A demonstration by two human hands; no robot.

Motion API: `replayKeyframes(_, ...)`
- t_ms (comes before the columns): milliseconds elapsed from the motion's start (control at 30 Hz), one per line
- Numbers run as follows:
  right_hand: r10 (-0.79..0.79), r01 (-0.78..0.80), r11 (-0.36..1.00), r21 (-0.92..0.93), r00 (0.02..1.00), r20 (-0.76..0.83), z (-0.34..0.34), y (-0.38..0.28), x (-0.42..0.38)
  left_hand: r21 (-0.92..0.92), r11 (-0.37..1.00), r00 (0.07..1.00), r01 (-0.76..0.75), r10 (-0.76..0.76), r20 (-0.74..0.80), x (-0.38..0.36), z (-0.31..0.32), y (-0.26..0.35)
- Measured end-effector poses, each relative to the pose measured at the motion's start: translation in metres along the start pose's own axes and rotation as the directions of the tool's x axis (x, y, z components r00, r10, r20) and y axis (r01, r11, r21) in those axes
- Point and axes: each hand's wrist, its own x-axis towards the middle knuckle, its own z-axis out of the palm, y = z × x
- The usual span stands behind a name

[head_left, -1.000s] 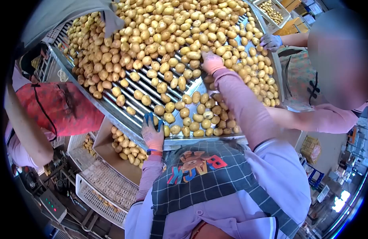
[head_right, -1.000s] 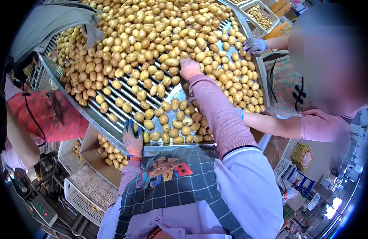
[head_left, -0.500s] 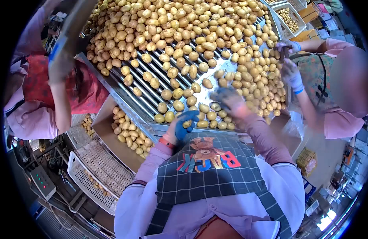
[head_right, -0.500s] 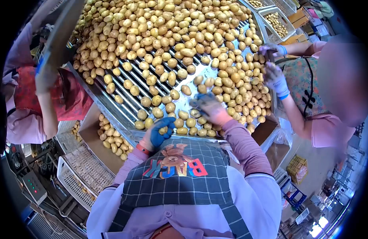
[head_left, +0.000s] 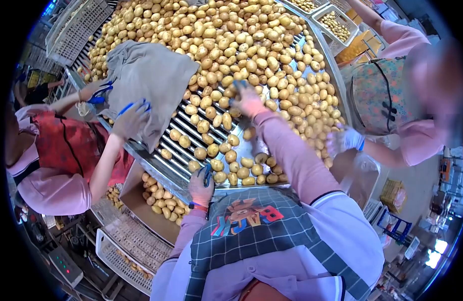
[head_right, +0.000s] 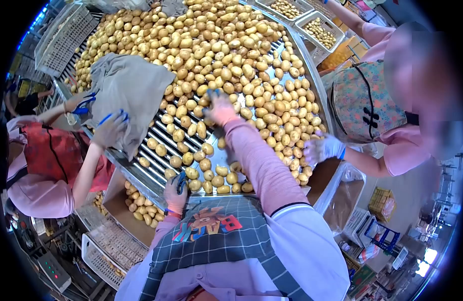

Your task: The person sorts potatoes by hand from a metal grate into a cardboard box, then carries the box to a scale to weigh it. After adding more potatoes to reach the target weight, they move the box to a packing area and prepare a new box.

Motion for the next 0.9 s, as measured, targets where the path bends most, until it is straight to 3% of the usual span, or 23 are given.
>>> replayKeyframes(33,-0.037,0.021,0.994,0.105,0.987,0.153,-0.005,-0.013,-0.004,-0.008,1.000,1.000,-0.006,0.006,0.000,0.001,0.000,0.001)
replayKeyframes(100,-0.312,0.183,0.922,0.342,0.875,0.371,-0.002,-0.021,-0.016,-0.062,0.996,0.997,0.070,-0.071,-0.016,0.006,-0.001,0.001)
replayKeyframes(167,-0.362,0.253,0.927,0.276,0.793,0.489,-0.019,-0.018,-0.019,-0.050,0.991,0.992,0.126,-0.124,0.032,0.008,0.000,0.001)
replayKeyframes(200,-0.322,0.284,0.945,0.163,0.897,0.302,-0.027,-0.010,-0.008,-0.019,0.994,0.993,0.111,-0.110,0.037,0.010,0.000,0.002)
replayKeyframes(233,-0.190,0.181,0.981,0.067,0.968,0.162,-0.037,0.000,0.011,0.015,0.995,0.994,0.101,-0.101,0.042,0.006,-0.002,0.004)
replayKeyframes(267,0.040,-0.040,0.999,-0.002,0.991,0.131,-0.061,0.003,0.034,0.025,0.993,0.989,0.115,-0.117,0.088,0.008,-0.003,0.004)
replayKeyframes(300,0.166,-0.147,0.959,-0.241,0.984,0.060,-0.048,0.032,0.057,0.033,0.992,0.989,0.125,-0.128,0.081,0.008,-0.004,0.005)
replayKeyframes(333,0.158,-0.125,0.939,-0.321,0.984,0.078,-0.035,0.069,0.070,0.032,0.992,0.989,0.125,-0.127,0.077,0.010,-0.004,0.008)
replayKeyframes(367,0.098,-0.050,0.921,-0.387,0.990,0.105,-0.037,0.068,0.067,0.032,0.993,0.990,0.116,-0.118,0.077,0.012,-0.005,0.008)
replayKeyframes(433,0.148,0.013,0.860,-0.511,0.950,0.274,-0.028,0.068,0.066,0.061,0.993,0.992,0.104,-0.108,0.063,0.012,-0.004,0.007)
replayKeyframes(500,0.260,-0.055,0.908,-0.416,0.851,0.456,-0.029,0.077,0.046,0.056,0.991,0.990,0.120,-0.124,0.067,0.012,-0.002,0.005)
replayKeyframes(533,0.220,-0.042,0.928,-0.369,0.863,0.455,-0.032,0.077,0.029,0.050,0.991,0.989,0.123,-0.127,0.072,0.013,-0.001,0.004)
replayKeyframes(567,0.209,-0.025,0.947,-0.319,0.804,0.557,-0.035,0.079,0.020,0.062,0.989,0.986,0.136,-0.141,0.088,0.014,-0.001,0.004)
replayKeyframes(633,0.023,0.058,0.978,-0.203,0.927,0.374,-0.027,0.083,-0.026,0.075,0.986,0.982,0.148,-0.155,0.110,0.013,-0.002,0.003)
replayKeyframes(700,0.086,-0.085,0.996,-0.006,0.996,0.034,-0.023,0.072,-0.069,0.077,0.991,0.990,0.113,-0.118,0.070,0.013,-0.004,0.005)
replayKeyframes(733,0.088,-0.088,0.996,0.001,0.995,0.050,-0.017,0.075,-0.076,0.079,0.989,0.990,0.123,-0.128,0.067,0.013,-0.004,0.006)
replayKeyframes(800,0.188,-0.099,0.941,0.324,0.948,-0.256,-0.005,0.077,-0.100,0.084,0.986,0.987,0.145,-0.150,0.059,0.010,0.001,0.005)
replayKeyframes(867,0.244,-0.139,0.929,0.344,0.927,-0.285,0.009,0.087,-0.104,0.094,0.985,0.987,0.145,-0.151,0.051,0.010,0.003,0.005)
replayKeyframes(900,0.344,-0.140,0.779,0.612,0.910,-0.230,0.012,0.087,-0.101,0.097,0.987,0.990,0.129,-0.134,0.047,0.009,0.003,0.003)
